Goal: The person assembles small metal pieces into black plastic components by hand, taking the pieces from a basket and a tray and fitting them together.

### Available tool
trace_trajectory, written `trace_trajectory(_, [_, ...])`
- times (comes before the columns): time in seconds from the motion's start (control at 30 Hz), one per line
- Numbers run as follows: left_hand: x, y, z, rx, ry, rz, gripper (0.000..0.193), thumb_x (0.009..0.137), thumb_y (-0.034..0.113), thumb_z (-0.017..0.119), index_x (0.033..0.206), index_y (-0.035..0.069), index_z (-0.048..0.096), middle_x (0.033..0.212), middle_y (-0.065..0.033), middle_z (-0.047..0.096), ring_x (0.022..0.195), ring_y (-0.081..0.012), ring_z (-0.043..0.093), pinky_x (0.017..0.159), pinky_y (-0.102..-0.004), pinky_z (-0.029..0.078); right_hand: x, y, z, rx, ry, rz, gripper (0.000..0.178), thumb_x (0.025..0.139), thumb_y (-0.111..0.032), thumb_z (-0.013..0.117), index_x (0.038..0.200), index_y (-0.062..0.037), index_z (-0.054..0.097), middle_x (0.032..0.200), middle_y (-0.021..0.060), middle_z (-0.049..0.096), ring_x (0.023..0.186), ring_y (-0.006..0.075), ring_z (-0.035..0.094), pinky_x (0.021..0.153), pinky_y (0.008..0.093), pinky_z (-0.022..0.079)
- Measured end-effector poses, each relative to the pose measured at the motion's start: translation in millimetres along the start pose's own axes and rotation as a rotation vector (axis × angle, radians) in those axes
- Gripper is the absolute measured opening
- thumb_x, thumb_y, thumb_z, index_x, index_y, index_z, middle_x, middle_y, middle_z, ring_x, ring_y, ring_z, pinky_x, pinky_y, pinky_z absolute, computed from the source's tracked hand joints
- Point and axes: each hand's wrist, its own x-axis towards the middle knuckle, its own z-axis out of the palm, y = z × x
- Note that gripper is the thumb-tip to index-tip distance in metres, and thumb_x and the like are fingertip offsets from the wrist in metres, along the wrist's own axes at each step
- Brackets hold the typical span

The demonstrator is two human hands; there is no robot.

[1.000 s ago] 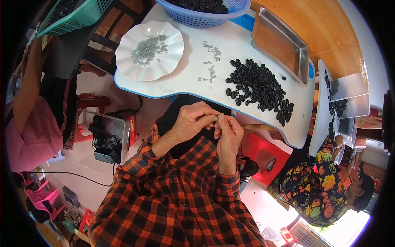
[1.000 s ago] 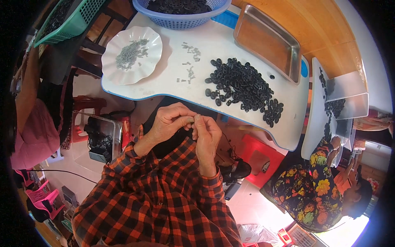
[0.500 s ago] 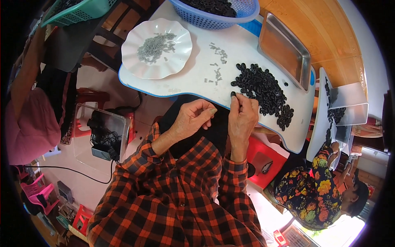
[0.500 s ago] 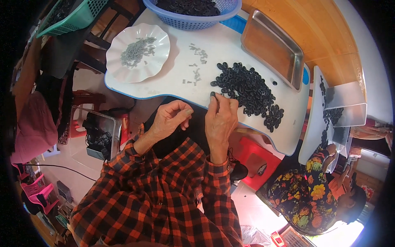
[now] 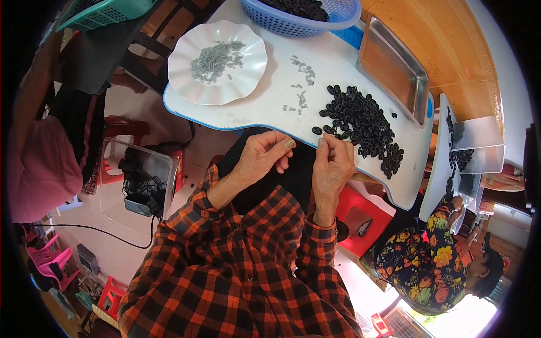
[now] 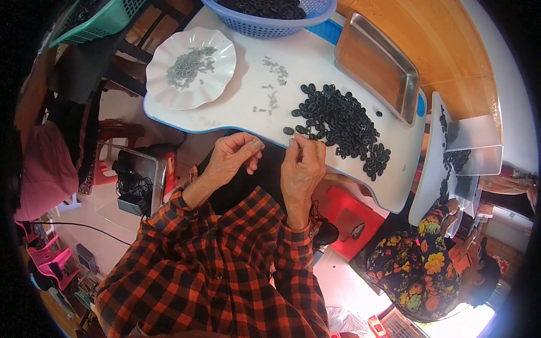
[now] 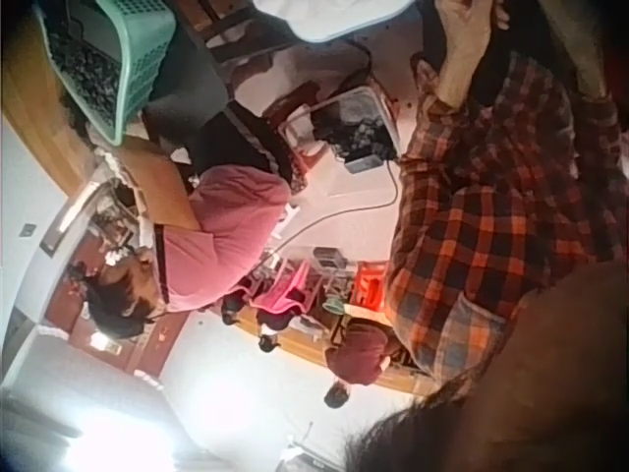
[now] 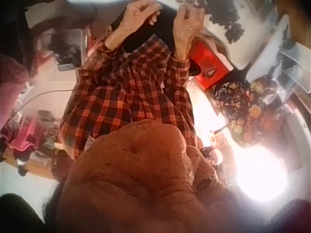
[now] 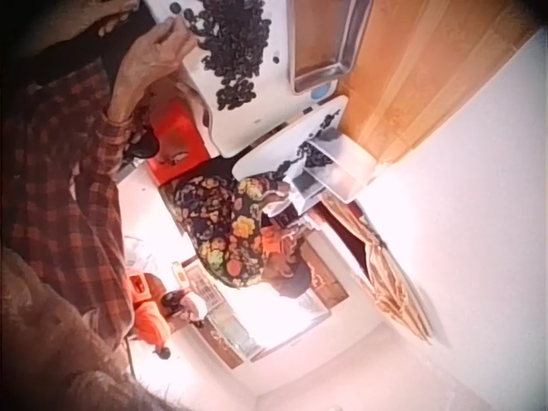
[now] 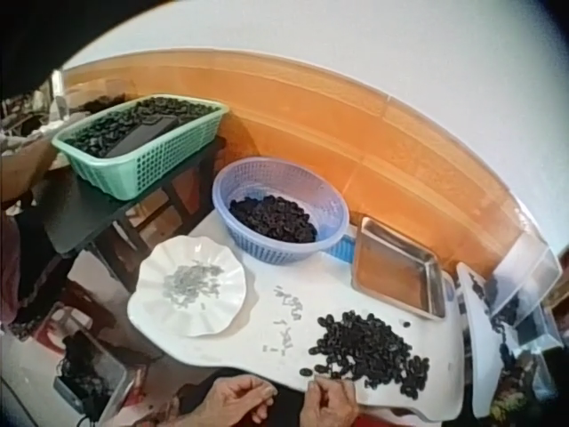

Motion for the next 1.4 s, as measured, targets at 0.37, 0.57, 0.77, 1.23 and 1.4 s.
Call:
trace_trajectory(0.37, [1, -5, -1, -0.015, 0.005, -0.024, 0.021, 0.093, 0.019, 0.056, 0.094, -0.001, 0.062, 0.076, -0.0036, 0.06, 0.057, -0.0072, 0.056, 0.049, -0.0196, 0.047, 10, 16, -8, -0.135, 0.105, -0.053, 0.009, 0.082, -0.004, 0.063, 0.09, 0.0002, 0.066, 0.077, 0.0074, 0.054, 0.062, 0.0136, 0.054, 0.054, 0.0272, 0.043])
trace_trajectory(0.57, [2, -5, -1, -0.032, -0.01, -0.041, 0.02, 0.093, 0.019, 0.057, 0.094, -0.001, 0.062, 0.076, -0.0034, 0.061, 0.057, -0.0072, 0.056, 0.05, -0.0195, 0.048, 18, 13, -8, -0.223, 0.058, -0.073, 0.013, 0.08, -0.005, 0.063, 0.093, -0.003, 0.065, 0.085, 0.0136, 0.055, 0.071, 0.0296, 0.059, 0.06, 0.0375, 0.047])
trace_trajectory(0.77, [1, -6, -1, -0.032, 0.005, -0.032, 0.02, 0.092, 0.018, 0.058, 0.094, -0.001, 0.062, 0.075, -0.0013, 0.06, 0.057, -0.0056, 0.056, 0.048, -0.0187, 0.047, 28, 9, -9, -0.422, -0.034, -0.031, 0.015, 0.08, -0.015, 0.065, 0.091, -0.0039, 0.067, 0.087, 0.0136, 0.056, 0.077, 0.032, 0.059, 0.065, 0.0412, 0.047])
trace_trajectory(1.23, [2, -5, -2, -0.079, -0.012, -0.035, 0.02, 0.092, 0.018, 0.058, 0.096, -0.001, 0.062, 0.077, -0.0014, 0.06, 0.058, -0.0054, 0.057, 0.05, -0.0183, 0.048, 27, 8, -2, -0.463, 0.01, -0.197, 0.011, 0.078, -0.009, 0.065, 0.087, -0.0032, 0.065, 0.085, 0.0116, 0.051, 0.081, 0.0302, 0.056, 0.065, 0.0396, 0.046])
trace_trajectory(1.4, [1, -5, -4, -0.125, -0.013, -0.058, 0.019, 0.092, 0.017, 0.058, 0.095, -0.001, 0.062, 0.077, -0.0017, 0.06, 0.058, -0.0056, 0.057, 0.05, -0.0184, 0.048, 28, 7, 2, -0.484, 0.045, -0.263, 0.008, 0.078, -0.007, 0.065, 0.084, -0.0026, 0.063, 0.087, 0.0115, 0.052, 0.081, 0.0296, 0.056, 0.066, 0.0392, 0.046])
